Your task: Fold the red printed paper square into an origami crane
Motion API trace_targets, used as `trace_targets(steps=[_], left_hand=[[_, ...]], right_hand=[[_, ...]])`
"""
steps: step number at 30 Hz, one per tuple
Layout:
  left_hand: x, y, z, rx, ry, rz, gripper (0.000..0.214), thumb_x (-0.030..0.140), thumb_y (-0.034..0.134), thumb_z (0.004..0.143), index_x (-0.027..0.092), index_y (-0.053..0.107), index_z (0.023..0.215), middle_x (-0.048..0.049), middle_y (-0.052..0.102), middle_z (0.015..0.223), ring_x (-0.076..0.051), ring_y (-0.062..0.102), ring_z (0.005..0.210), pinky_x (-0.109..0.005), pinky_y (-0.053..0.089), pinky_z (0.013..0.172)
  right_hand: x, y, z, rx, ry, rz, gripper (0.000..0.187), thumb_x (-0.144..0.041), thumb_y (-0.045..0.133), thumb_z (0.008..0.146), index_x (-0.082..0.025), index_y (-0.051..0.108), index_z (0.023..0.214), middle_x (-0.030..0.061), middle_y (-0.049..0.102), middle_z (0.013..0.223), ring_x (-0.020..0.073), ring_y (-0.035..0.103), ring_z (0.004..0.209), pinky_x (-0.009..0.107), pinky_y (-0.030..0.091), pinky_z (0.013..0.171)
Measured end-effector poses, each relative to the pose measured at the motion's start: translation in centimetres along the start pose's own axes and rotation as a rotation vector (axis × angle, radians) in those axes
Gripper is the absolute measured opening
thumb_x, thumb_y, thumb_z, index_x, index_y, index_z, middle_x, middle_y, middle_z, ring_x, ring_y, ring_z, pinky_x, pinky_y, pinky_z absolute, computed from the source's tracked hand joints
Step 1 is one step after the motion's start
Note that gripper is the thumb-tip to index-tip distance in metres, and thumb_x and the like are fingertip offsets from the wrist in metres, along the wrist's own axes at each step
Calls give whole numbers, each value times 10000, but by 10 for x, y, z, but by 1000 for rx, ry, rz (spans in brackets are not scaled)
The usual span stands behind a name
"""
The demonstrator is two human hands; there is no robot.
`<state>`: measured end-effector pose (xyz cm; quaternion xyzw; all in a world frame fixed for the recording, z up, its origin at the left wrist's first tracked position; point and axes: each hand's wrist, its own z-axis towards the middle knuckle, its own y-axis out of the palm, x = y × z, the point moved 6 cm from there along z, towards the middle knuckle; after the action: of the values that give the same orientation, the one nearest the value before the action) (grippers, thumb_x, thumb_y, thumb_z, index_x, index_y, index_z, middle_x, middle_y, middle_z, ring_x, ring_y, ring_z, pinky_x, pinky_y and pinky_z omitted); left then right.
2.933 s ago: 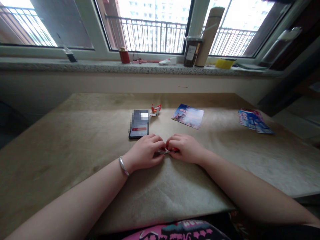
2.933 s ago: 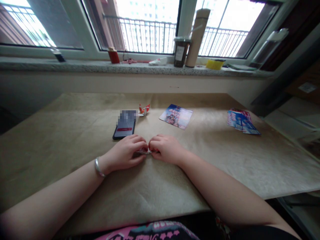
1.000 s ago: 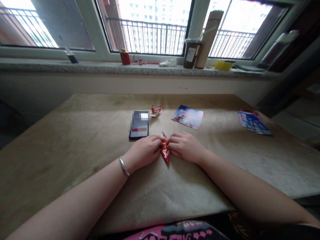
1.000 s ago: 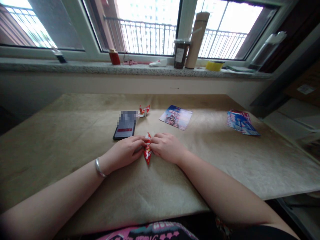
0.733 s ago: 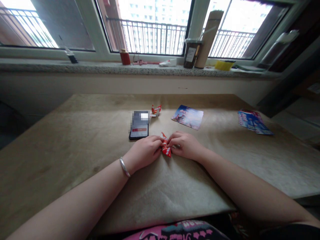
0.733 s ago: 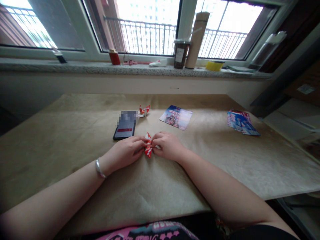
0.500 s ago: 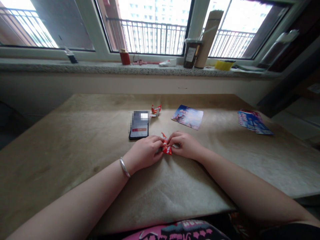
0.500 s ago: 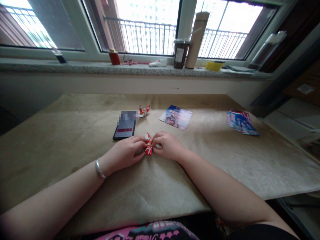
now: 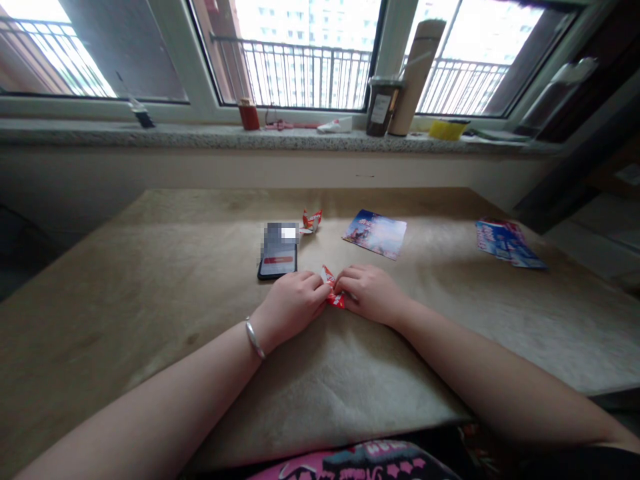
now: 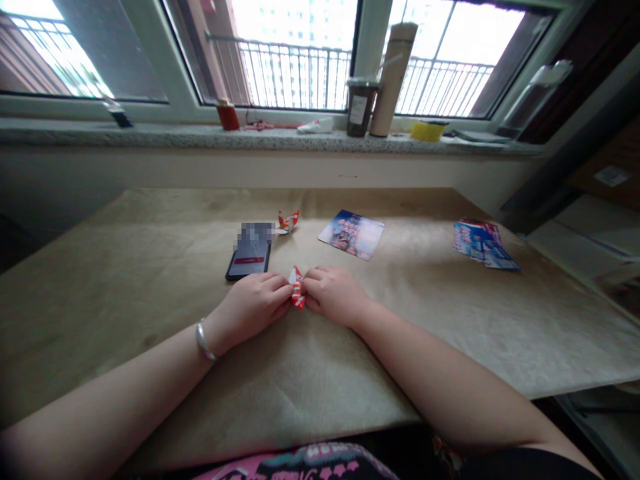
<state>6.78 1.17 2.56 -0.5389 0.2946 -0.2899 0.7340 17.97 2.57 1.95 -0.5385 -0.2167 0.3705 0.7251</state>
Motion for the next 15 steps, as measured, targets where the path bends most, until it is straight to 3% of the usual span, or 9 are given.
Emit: trace_targets(steps=[15], left_hand=[[-4,4,1,-21,-69,-114,49,179,553,789,162,576,828,-57,592,881,-191,546,847,-307,488,756]], right_hand=[[-7,0,1,7,-38,-95,136,-257,514,833,-179,622,808,57,636,832,173,550,772,283,390,666]])
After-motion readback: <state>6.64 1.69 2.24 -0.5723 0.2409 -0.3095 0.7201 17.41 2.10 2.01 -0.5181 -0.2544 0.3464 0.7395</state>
